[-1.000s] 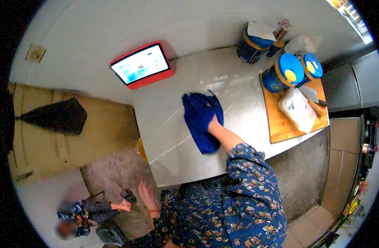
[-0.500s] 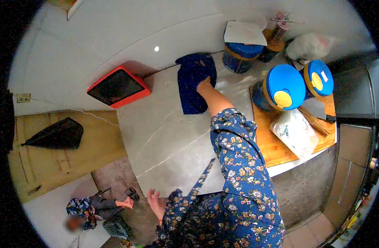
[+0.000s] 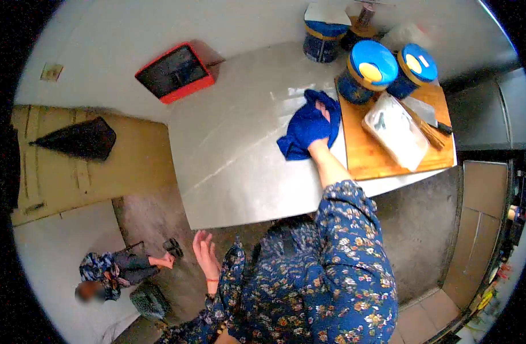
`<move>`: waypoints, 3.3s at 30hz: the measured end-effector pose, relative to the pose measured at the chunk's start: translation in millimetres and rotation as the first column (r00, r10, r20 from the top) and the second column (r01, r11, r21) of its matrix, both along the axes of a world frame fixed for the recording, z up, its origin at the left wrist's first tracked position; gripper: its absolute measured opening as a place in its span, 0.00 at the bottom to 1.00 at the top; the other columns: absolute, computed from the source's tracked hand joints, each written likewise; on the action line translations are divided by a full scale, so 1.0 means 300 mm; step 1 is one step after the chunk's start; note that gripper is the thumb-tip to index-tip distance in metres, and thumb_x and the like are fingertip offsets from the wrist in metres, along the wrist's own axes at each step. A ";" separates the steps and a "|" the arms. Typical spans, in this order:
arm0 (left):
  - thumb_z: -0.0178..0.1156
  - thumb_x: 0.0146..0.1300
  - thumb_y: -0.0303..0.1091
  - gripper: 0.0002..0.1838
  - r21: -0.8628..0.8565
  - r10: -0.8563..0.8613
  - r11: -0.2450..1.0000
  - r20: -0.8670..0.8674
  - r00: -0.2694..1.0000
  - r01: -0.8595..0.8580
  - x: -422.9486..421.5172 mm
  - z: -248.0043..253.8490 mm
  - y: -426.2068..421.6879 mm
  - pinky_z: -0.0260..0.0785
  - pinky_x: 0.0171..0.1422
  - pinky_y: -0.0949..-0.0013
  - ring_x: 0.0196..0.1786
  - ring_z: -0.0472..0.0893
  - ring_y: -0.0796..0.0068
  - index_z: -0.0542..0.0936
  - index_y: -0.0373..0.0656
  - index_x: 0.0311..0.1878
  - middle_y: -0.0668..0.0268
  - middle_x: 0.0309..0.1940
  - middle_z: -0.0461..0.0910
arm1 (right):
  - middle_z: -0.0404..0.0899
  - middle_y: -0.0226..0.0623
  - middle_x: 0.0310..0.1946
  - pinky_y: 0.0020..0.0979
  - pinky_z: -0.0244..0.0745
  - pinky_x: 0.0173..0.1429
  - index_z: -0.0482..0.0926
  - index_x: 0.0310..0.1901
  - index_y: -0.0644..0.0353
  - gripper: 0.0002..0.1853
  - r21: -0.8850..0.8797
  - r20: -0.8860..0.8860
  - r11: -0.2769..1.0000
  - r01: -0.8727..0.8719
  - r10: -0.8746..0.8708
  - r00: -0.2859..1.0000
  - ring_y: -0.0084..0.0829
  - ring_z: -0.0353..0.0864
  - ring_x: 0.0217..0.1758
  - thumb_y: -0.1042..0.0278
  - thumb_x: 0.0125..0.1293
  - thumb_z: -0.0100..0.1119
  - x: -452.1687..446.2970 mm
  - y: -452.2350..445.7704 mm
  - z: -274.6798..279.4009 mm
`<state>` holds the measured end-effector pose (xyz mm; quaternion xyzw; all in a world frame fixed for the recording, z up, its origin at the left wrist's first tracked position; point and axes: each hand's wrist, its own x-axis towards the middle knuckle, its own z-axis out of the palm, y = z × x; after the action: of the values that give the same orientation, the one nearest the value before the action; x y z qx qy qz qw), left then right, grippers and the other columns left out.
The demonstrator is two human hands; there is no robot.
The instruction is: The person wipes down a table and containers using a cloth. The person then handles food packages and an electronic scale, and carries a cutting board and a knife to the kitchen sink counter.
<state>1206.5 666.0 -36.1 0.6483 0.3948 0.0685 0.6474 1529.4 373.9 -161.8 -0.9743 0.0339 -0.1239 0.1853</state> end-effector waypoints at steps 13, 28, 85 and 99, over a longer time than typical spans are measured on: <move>0.50 0.70 0.44 0.26 -0.081 0.017 0.997 -0.009 1.000 -0.017 -0.184 -0.042 0.011 0.55 0.68 0.62 0.64 0.67 0.68 0.64 0.45 0.67 0.63 0.65 0.65 | 0.60 0.52 0.67 0.46 0.42 0.74 0.62 0.66 0.64 0.33 -0.283 -0.342 0.956 0.074 -0.172 0.924 0.48 0.57 0.71 0.53 0.62 0.45 -0.679 0.044 -0.001; 0.51 0.69 0.45 0.26 -0.126 0.038 0.991 -0.048 0.998 -0.043 0.220 -0.063 -0.204 0.56 0.67 0.62 0.63 0.68 0.69 0.63 0.43 0.66 0.64 0.64 0.64 | 0.70 0.54 0.58 0.41 0.53 0.71 0.66 0.61 0.68 0.30 -0.085 0.033 0.996 0.025 -0.022 0.999 0.48 0.65 0.65 0.63 0.57 0.51 0.133 -0.093 0.056; 0.55 0.66 0.26 0.22 -0.151 -0.220 0.969 -0.153 0.963 0.197 0.337 -0.171 -0.126 0.66 0.59 0.69 0.54 0.75 0.73 0.67 0.42 0.63 0.65 0.60 0.68 | 0.68 0.42 0.62 0.43 0.52 0.70 0.67 0.62 0.59 0.27 -0.087 0.016 0.818 -0.569 0.572 0.820 0.41 0.64 0.66 0.56 0.64 0.46 0.480 0.364 -0.185; 0.57 0.66 0.31 0.23 -0.033 -0.176 0.984 -0.165 0.971 0.173 -0.086 -0.041 -0.081 0.69 0.56 0.71 0.55 0.76 0.73 0.67 0.41 0.64 0.65 0.61 0.69 | 0.71 0.37 0.60 0.39 0.54 0.70 0.69 0.61 0.58 0.24 -0.280 -0.016 0.707 -0.649 0.673 0.739 0.36 0.66 0.66 0.57 0.66 0.46 0.299 0.504 -0.196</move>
<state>1180.7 641.7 -48.6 0.6778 0.3897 -0.0469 0.6217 1619.3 525.2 -220.6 -0.9307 -0.3426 -0.0952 0.0855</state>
